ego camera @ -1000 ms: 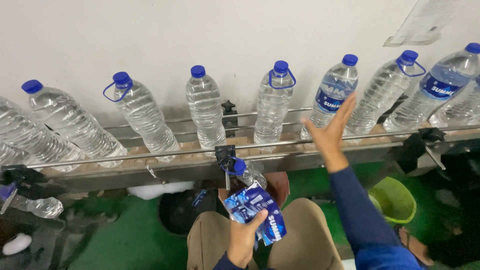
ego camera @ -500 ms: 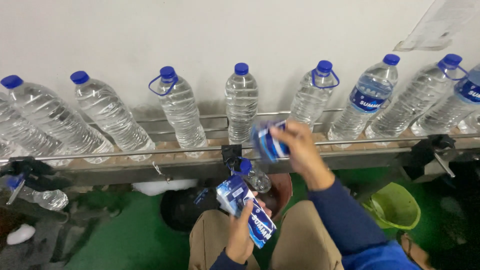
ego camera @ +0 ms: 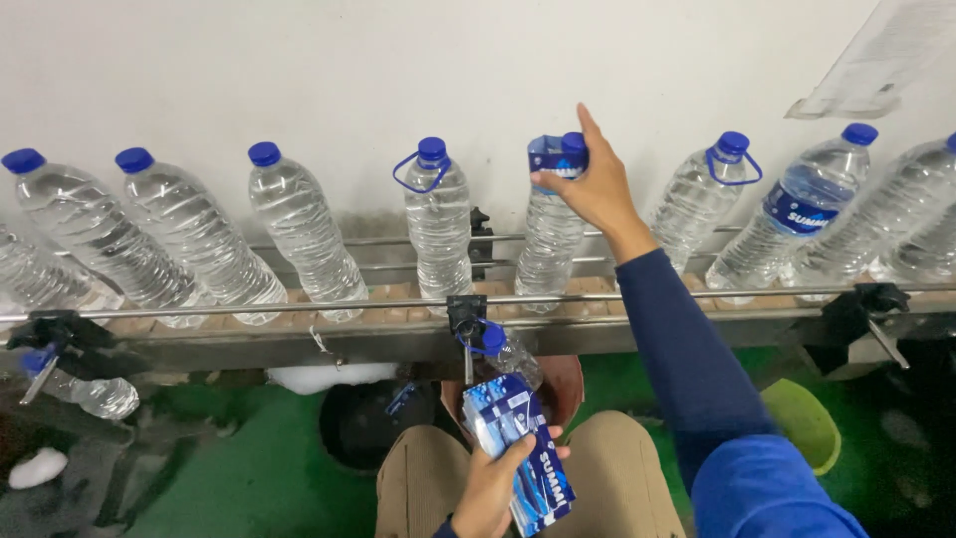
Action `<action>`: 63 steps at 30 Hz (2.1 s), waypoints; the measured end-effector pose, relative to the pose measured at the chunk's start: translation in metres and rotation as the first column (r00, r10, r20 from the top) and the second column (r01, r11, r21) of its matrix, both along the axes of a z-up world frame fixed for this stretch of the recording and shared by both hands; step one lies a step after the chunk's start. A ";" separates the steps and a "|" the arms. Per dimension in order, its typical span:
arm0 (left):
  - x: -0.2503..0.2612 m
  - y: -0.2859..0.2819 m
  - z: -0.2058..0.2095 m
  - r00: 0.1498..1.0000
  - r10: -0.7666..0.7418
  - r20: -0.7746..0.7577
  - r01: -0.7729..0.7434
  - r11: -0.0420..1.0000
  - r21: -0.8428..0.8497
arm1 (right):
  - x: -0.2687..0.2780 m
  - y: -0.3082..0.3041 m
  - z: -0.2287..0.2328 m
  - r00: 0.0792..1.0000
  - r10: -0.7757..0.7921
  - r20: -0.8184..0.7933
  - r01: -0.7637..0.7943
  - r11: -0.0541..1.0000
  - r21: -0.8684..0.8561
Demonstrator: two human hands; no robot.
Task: Manually applying plastic sleeve labels to water bottles as they move along a conveyor belt.
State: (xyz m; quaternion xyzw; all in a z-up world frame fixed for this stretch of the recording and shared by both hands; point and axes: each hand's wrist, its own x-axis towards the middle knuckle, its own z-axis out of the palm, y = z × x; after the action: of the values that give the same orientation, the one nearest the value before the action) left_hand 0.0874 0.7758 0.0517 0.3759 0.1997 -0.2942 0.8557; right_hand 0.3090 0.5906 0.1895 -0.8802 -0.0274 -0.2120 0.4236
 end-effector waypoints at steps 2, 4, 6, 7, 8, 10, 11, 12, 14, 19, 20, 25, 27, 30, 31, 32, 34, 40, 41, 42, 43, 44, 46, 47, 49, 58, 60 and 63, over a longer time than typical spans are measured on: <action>0.001 0.002 0.001 1.000 -0.012 -0.001 0.012 1.000 -0.012 | -0.005 0.010 -0.013 0.998 -0.056 0.039 0.054 0.998 0.036; 0.003 0.005 -0.004 0.999 -0.033 0.012 0.033 0.999 -0.027 | -0.011 0.015 -0.033 0.988 -0.122 0.091 0.116 0.991 0.070; 0.007 0.009 -0.016 0.995 0.046 -0.084 -0.026 0.974 0.225 | -0.013 0.020 -0.063 0.963 -0.119 0.243 0.099 0.991 0.094; 0.010 0.015 -0.019 0.996 0.047 -0.082 -0.028 0.975 0.222 | -0.013 0.020 -0.073 0.962 -0.117 0.246 0.098 0.991 0.091; 0.011 0.022 -0.021 0.997 0.023 -0.072 -0.004 0.966 0.259 | -0.013 0.021 -0.085 0.973 -0.098 0.210 0.063 0.984 0.169; 0.016 0.039 -0.029 0.998 0.001 -0.064 0.018 0.954 0.298 | -0.018 0.025 -0.096 0.982 -0.075 0.175 0.029 0.968 0.248; 0.018 0.047 -0.034 0.999 0.013 0.034 -0.024 0.938 0.346 | -0.022 0.028 -0.096 0.985 -0.124 0.123 0.096 0.973 0.207; 0.019 0.055 -0.040 0.992 0.013 0.128 -0.063 0.919 0.389 | -0.030 0.029 -0.097 0.981 -0.182 0.069 0.169 0.972 0.162; 0.023 0.072 -0.034 0.989 0.067 0.129 -0.109 0.928 0.356 | -0.066 0.068 -0.104 0.964 -0.133 0.228 0.109 0.987 0.116; 0.039 0.108 -0.032 0.911 0.389 0.137 -0.410 0.892 0.188 | -0.147 0.154 -0.127 0.761 0.622 0.187 -0.635 0.653 0.412; 0.040 0.117 -0.022 0.904 0.406 0.132 -0.423 0.893 0.153 | -0.149 0.160 -0.142 0.843 0.533 0.072 -0.510 0.750 0.420; 0.048 0.141 -0.015 0.837 0.548 -0.021 -0.536 0.825 0.178 | -0.141 0.177 -0.128 0.754 0.657 0.028 -0.597 0.666 0.448; 0.050 0.149 0.007 0.894 0.448 -0.017 -0.439 0.882 0.170 | -0.133 0.184 -0.114 0.498 0.779 0.382 -0.523 -0.082 0.848; 0.043 0.157 -0.019 0.953 0.275 0.129 -0.269 0.961 -0.058 | -0.091 0.205 -0.067 0.817 0.560 -0.136 -0.160 0.447 0.880; 0.040 0.159 -0.018 0.954 0.274 0.124 -0.269 0.962 -0.055 | -0.073 0.214 -0.044 0.816 0.560 -0.140 -0.154 0.445 0.882; 0.037 0.162 -0.016 0.967 0.242 0.085 -0.229 0.964 -0.137 | -0.053 0.223 -0.020 0.903 0.429 -0.017 -0.347 0.754 0.558; 0.034 0.170 -0.016 0.977 0.208 0.051 -0.192 0.957 -0.219 | -0.010 0.242 0.015 0.923 0.347 0.167 -0.366 0.925 0.103; 0.034 0.211 -0.002 0.997 0.078 0.016 -0.075 0.987 -0.142 | 0.087 0.295 0.020 1.000 0.003 0.020 0.004 0.928 -0.373; 0.034 0.219 0.004 0.995 0.092 -0.028 -0.094 0.990 -0.102 | 0.090 0.296 0.011 0.980 0.090 0.178 0.003 0.885 -0.466; 0.035 0.226 0.010 0.992 0.106 -0.071 -0.111 0.992 -0.063 | 0.094 0.297 0.002 0.928 0.191 0.320 0.021 0.831 -0.557; 0.038 0.235 0.000 0.992 0.107 -0.068 -0.112 0.992 -0.064 | 0.081 0.300 0.000 0.927 0.193 0.323 0.021 0.830 -0.557; 0.041 0.242 -0.009 0.985 0.145 -0.096 -0.142 0.989 0.040 | 0.068 0.303 0.000 0.954 0.124 0.273 -0.035 0.950 -0.309; 0.049 0.253 -0.018 0.974 0.191 -0.120 -0.174 0.975 0.137 | 0.057 0.304 -0.003 0.976 0.081 0.202 -0.074 0.996 -0.041; 0.053 0.258 -0.018 0.980 0.164 -0.111 -0.144 0.975 0.167 | 0.059 0.303 -0.007 0.988 0.077 0.132 -0.081 0.996 0.025; 0.050 0.271 -0.021 0.985 0.124 -0.121 -0.096 0.973 0.211 | 0.051 0.305 -0.019 0.997 0.062 0.040 -0.066 0.992 0.105; 0.062 0.299 -0.035 0.988 0.149 -0.034 -0.131 0.941 0.312 | 0.034 0.307 -0.079 0.968 0.095 0.233 -0.135 0.977 0.163; 0.064 0.305 -0.038 0.985 0.174 -0.015 -0.165 0.955 0.248 | 0.042 0.304 -0.082 0.936 0.138 0.322 -0.240 0.923 0.300; 0.066 0.316 -0.034 0.982 0.188 -0.013 -0.181 0.963 0.201 | 0.051 0.307 -0.067 0.955 -0.042 0.294 -0.013 0.983 0.184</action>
State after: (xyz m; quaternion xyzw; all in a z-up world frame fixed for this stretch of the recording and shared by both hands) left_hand 0.1534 1.0920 0.0180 0.4347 0.2759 -0.1977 0.8341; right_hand 0.3604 0.8981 0.1227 -0.7958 -0.0645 -0.3465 0.4925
